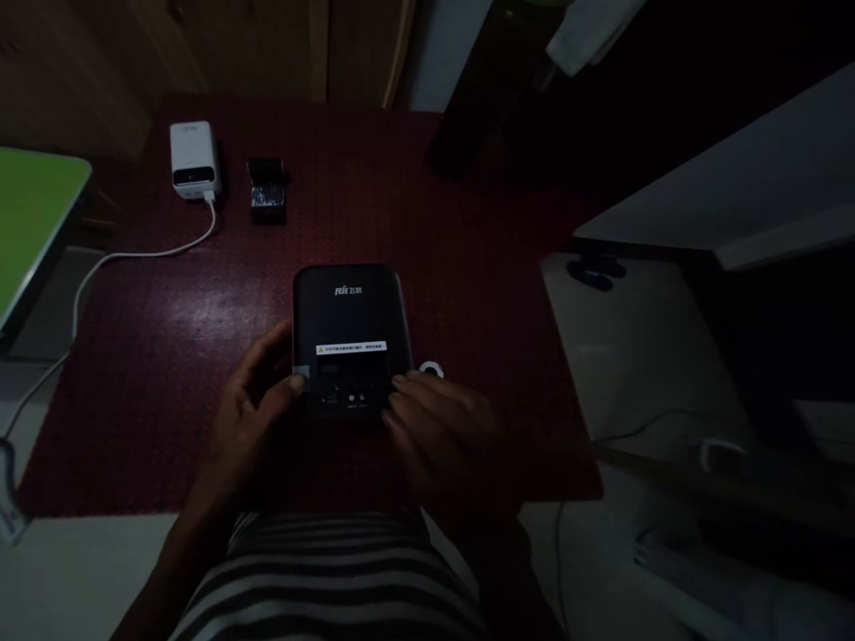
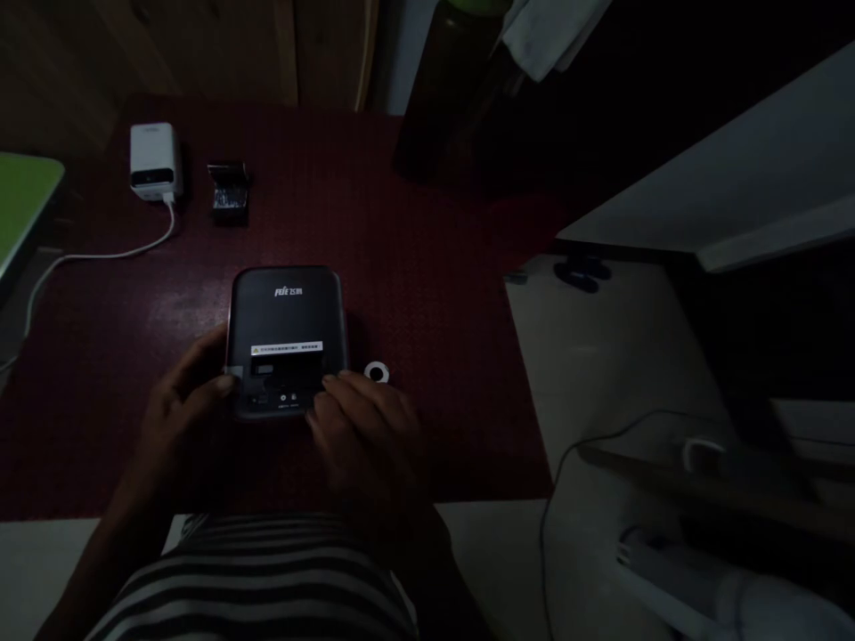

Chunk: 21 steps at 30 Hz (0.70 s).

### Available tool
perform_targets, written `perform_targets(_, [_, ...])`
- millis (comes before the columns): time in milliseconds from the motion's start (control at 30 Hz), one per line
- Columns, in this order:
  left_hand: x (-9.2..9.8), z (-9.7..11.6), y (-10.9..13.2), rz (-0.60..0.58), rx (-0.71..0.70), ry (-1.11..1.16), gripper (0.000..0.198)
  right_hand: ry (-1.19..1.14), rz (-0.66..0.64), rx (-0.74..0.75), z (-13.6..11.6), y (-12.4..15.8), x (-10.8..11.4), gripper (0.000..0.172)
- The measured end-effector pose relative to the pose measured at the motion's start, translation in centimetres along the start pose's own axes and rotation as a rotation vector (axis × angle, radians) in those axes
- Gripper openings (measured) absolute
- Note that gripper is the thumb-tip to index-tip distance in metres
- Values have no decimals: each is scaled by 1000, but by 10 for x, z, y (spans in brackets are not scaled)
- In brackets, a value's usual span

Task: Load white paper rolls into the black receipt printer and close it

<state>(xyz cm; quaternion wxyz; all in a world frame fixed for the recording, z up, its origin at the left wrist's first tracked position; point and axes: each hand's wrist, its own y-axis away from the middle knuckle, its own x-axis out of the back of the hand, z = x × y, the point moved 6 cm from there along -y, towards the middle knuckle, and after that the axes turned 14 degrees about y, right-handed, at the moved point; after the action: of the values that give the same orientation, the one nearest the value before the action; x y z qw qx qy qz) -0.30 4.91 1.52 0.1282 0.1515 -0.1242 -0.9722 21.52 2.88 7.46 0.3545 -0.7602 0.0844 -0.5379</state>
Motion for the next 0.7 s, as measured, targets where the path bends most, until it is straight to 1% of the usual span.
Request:
perform_targets(67, [-1,4,1,5,-3,-45,61,-17,7,-2,3,5,2,19])
perform_targets(167, [-4,7,3,21,40,-33,62,-50,10,0,7,8,5,25])
perform_targets(333, [-7,6,6,79,99,-26,62,-87,32,-137,22,8,5,21])
perform_targets(500, [-10,7,5,45,56,-47,59,-88,-8,-190,31,8,-5,20])
perform_targets(600, [-12,8,3,41,30,-58,57,-116,-22,-196,29,5,-10,21])
perform_targets(700, [-12,7,2,27,24,-70,59,-108,-26,-187,26,1,-10,21])
